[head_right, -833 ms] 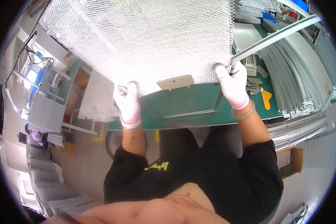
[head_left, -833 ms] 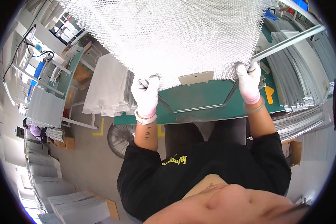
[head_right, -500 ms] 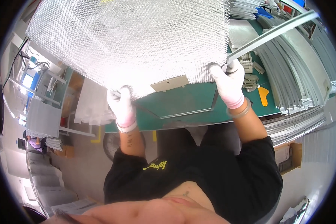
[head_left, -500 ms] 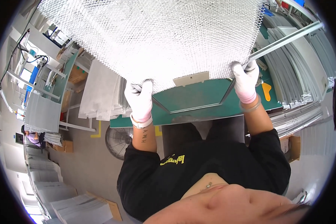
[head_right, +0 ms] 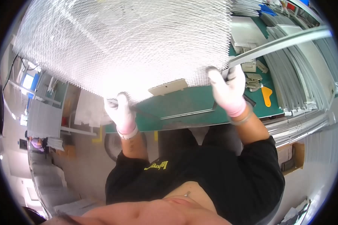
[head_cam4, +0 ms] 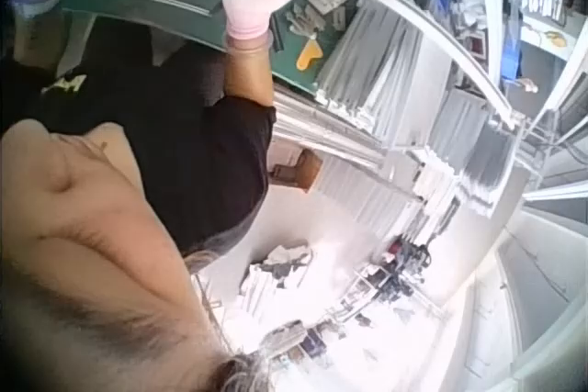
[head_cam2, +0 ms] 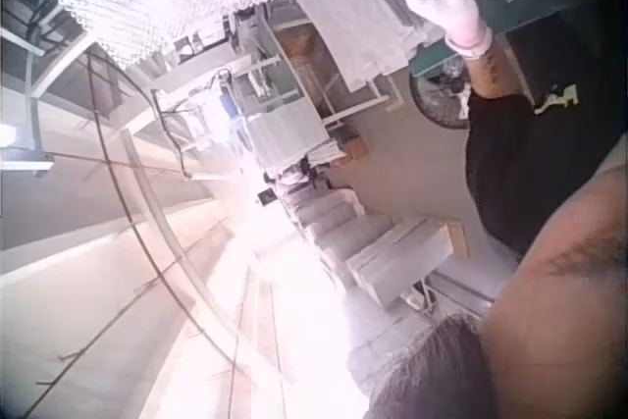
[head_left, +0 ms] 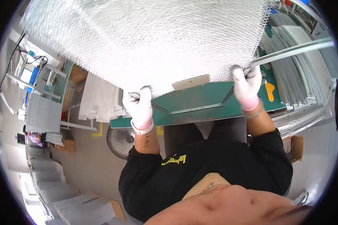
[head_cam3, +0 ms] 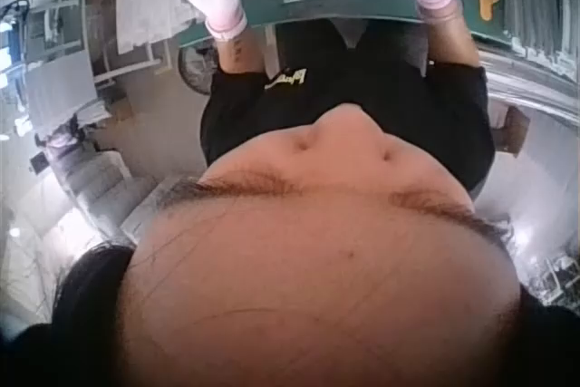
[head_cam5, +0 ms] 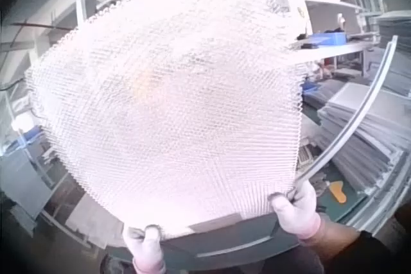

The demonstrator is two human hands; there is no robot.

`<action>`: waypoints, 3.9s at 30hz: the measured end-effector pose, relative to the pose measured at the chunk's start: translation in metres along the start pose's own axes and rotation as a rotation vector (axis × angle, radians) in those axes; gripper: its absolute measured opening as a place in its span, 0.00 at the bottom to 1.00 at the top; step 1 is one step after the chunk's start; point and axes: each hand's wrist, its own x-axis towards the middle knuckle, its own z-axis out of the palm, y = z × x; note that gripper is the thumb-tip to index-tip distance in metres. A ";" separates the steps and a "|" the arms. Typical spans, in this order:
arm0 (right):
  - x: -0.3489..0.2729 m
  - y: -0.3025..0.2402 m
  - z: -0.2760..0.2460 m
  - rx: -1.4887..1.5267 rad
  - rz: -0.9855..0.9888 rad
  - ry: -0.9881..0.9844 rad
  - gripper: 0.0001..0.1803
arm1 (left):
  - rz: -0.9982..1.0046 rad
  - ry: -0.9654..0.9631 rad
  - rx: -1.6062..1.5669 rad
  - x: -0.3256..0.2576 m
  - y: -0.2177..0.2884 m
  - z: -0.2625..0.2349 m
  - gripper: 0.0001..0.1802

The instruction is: Assembling metal mesh filters by fitting components into frames and securing them with tools.

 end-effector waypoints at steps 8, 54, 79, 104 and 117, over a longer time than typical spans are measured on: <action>-0.002 0.004 -0.007 0.088 0.013 0.076 0.24 | 0.005 -0.039 -0.025 0.001 0.002 0.008 0.07; -0.019 0.020 -0.030 0.026 -0.019 -0.199 0.19 | 0.045 -0.065 -0.066 -0.014 -0.019 -0.004 0.07; 0.010 0.016 -0.027 0.004 0.077 -0.111 0.15 | 0.097 -0.086 0.081 -0.001 -0.032 -0.014 0.04; 0.021 0.033 -0.073 -0.025 0.166 -0.226 0.17 | 0.013 -0.314 0.003 0.007 -0.014 -0.013 0.14; 0.014 0.027 -0.036 -0.050 -0.055 -0.046 0.14 | 0.274 0.065 0.317 0.007 -0.010 0.026 0.10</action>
